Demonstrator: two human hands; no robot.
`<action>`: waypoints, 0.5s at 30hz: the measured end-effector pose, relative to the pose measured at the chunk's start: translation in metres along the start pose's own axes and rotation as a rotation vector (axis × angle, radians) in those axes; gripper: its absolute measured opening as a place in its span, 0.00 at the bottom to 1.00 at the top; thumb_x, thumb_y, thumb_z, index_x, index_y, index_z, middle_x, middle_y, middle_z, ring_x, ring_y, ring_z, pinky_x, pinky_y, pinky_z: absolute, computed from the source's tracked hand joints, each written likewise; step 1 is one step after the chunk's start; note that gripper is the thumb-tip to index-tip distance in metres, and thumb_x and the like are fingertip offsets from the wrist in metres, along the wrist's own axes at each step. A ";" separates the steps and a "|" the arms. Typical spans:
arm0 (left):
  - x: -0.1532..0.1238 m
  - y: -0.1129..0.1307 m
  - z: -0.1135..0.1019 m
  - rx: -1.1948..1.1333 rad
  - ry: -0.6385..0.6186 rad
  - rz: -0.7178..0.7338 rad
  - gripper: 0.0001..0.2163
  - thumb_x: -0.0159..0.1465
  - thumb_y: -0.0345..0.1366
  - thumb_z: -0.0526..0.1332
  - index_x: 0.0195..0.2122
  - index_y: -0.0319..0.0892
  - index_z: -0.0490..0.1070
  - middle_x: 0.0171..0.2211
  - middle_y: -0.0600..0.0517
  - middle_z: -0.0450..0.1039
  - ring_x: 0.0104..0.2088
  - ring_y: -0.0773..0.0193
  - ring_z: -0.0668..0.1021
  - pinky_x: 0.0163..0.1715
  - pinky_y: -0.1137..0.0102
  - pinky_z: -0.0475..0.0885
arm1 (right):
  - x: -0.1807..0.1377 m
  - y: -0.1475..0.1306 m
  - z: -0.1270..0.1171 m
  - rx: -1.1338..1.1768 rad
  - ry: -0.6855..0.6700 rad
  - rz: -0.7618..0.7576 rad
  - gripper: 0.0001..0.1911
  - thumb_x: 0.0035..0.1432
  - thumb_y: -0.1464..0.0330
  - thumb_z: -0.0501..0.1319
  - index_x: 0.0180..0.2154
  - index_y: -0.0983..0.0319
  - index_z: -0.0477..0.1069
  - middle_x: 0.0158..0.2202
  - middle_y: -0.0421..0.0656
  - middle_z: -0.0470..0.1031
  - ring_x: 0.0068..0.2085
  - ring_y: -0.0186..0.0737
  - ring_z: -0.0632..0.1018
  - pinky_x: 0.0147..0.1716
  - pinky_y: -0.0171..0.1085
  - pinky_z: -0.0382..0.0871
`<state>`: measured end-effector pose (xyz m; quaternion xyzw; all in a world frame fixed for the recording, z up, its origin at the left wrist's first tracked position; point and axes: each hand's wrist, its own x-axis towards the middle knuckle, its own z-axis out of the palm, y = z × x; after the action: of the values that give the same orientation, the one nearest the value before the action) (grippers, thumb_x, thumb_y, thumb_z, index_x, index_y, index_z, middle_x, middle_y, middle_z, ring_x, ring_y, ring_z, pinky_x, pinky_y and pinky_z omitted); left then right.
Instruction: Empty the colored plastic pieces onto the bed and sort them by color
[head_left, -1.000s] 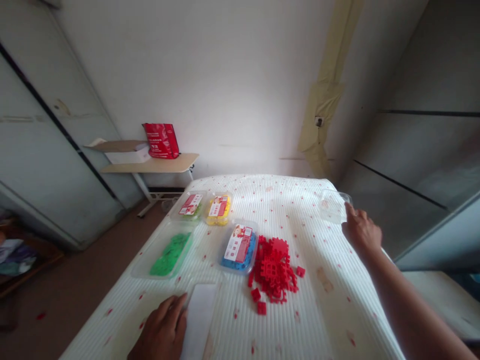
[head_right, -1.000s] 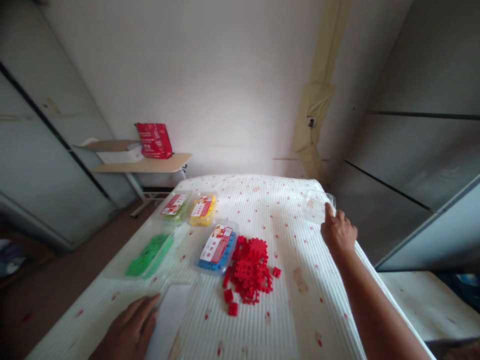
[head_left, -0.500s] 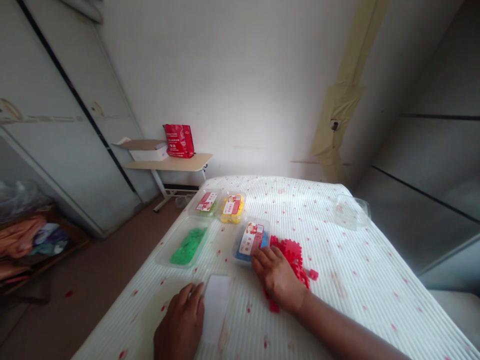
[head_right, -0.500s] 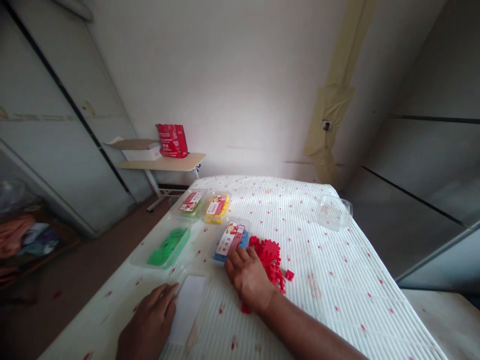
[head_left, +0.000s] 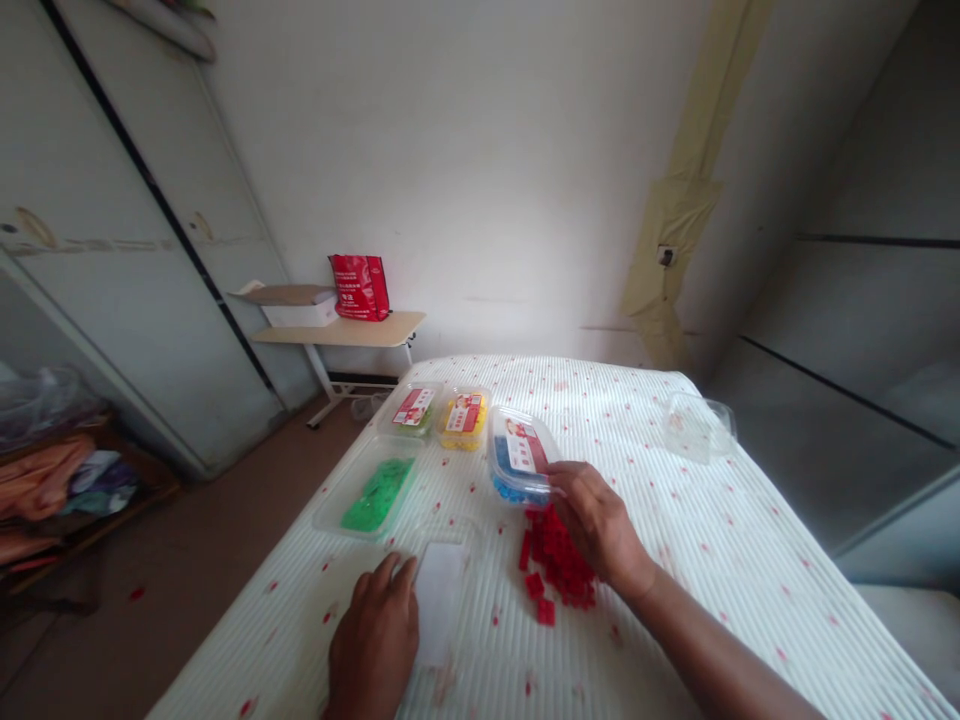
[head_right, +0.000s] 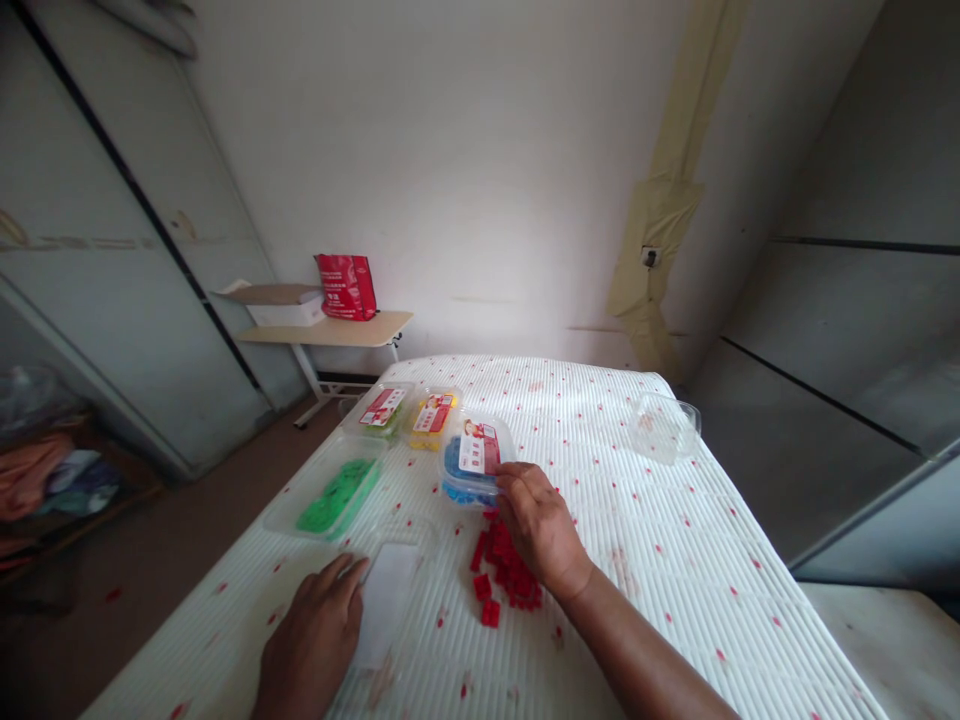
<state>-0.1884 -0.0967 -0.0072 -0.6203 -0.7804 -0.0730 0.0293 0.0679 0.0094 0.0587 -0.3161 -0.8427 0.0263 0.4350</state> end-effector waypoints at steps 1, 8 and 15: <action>0.000 0.001 0.000 0.002 0.015 0.003 0.20 0.63 0.28 0.44 0.51 0.37 0.70 0.52 0.42 0.69 0.50 0.55 0.71 0.45 0.63 0.69 | -0.002 -0.001 -0.003 0.001 0.001 -0.012 0.10 0.62 0.74 0.51 0.44 0.61 0.66 0.43 0.49 0.72 0.45 0.40 0.73 0.44 0.42 0.72; -0.006 0.001 -0.006 -0.045 0.172 0.138 0.17 0.62 0.32 0.49 0.47 0.41 0.74 0.51 0.44 0.71 0.51 0.55 0.71 0.51 0.60 0.66 | -0.022 -0.007 -0.026 -0.042 -0.026 -0.043 0.12 0.61 0.74 0.52 0.47 0.60 0.65 0.45 0.49 0.72 0.47 0.41 0.73 0.45 0.43 0.72; -0.032 0.003 0.013 -0.121 -0.057 0.357 0.26 0.57 0.48 0.58 0.57 0.48 0.63 0.60 0.46 0.60 0.58 0.47 0.64 0.55 0.49 0.60 | -0.036 -0.008 -0.032 -0.063 0.034 -0.070 0.13 0.59 0.76 0.55 0.46 0.62 0.66 0.45 0.51 0.72 0.47 0.42 0.73 0.46 0.44 0.72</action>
<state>-0.1773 -0.1254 -0.0238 -0.7512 -0.6528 -0.0958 -0.0178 0.1034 -0.0243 0.0555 -0.3004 -0.8461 -0.0207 0.4399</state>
